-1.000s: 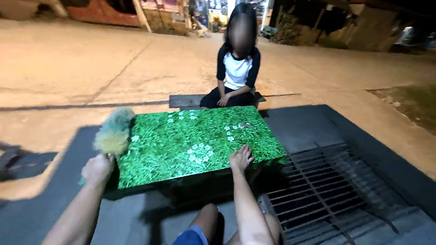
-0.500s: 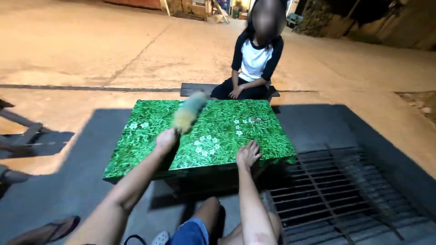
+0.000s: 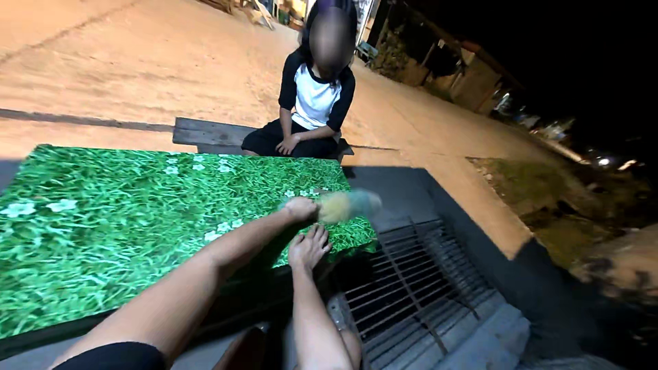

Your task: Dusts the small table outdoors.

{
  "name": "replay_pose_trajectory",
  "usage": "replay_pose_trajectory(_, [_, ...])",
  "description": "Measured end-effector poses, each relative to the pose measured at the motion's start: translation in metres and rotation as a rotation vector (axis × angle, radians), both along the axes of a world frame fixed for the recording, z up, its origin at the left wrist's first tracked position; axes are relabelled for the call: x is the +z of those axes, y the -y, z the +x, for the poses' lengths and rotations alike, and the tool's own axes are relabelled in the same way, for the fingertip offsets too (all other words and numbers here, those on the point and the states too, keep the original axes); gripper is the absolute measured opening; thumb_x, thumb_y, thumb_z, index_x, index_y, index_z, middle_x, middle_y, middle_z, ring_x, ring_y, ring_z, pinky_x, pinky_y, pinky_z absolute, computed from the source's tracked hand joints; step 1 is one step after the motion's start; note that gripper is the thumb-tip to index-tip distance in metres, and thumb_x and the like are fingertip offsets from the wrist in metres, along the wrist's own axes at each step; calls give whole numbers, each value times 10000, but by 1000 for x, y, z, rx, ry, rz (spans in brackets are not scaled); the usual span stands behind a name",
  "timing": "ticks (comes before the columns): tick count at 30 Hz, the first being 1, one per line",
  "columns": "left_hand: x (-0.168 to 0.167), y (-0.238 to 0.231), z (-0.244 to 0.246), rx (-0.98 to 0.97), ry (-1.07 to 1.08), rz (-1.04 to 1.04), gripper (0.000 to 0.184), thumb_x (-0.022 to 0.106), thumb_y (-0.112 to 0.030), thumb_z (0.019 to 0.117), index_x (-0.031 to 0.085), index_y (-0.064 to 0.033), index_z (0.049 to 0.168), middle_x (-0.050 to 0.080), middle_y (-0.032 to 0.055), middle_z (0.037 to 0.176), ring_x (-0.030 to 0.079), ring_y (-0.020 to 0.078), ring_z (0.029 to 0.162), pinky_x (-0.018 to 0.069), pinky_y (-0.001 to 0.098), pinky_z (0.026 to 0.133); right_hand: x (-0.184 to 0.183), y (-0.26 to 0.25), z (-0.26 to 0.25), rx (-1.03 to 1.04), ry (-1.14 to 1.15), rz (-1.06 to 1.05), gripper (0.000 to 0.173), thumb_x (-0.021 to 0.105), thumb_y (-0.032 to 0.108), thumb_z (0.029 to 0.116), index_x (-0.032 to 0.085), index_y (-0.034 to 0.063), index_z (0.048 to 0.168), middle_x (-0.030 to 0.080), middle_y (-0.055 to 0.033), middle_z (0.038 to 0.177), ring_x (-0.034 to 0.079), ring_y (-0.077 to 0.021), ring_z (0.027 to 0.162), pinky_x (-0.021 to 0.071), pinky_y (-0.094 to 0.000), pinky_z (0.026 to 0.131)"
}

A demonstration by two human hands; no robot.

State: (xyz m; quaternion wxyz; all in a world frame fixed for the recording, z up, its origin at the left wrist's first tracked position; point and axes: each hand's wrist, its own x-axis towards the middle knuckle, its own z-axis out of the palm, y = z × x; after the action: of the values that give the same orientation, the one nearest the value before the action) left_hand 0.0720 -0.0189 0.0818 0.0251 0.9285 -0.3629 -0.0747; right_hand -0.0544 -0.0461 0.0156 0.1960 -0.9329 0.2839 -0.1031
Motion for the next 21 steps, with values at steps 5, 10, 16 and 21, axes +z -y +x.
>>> replay_pose_trajectory(5, [60, -14, -53, 52, -250, 63, 374, 454, -211, 1098, 555, -38, 1415, 554, 210, 1462, 516, 407, 1374, 422, 597, 1104, -2, -1, 0, -14, 21, -5, 546, 428, 330, 1056, 439, 153, 1572, 306, -65, 1689, 230, -296, 1573, 131, -608, 1246])
replay_pose_trajectory(10, [12, -9, -33, -192, -41, 4, 290, 530, -294, 1064, 706, -88, 1168, 717, 176, 1098, 684, 397, 1074, 528, 635, 901, 5, -3, 0, -8, -19, -10, 465, 502, 333, 1023, 612, 112, 1417, 420, -94, 1618, 276, -288, 1550, 122, -598, 1255])
replay_pose_trajectory(16, [-3, -156, -7, 382, -11, -94, 308, 526, -345, 1066, 699, -132, 1206, 717, 185, 1149, 685, 420, 1095, 546, 658, 881, -9, 0, 0, 23, 40, -3, 569, 393, 369, 1066, 402, 153, 1592, 287, -83, 1695, 200, -306, 1583, 96, -615, 1257])
replay_pose_trajectory(21, [-14, -363, -58, 978, 71, -177, 365, 527, -393, 1065, 698, -83, 1154, 709, 260, 1110, 675, 510, 1051, 531, 722, 815, -11, -2, 2, 26, 52, -11, 577, 392, 367, 1063, 398, 132, 1590, 287, -101, 1693, 212, -324, 1578, 124, -623, 1245])
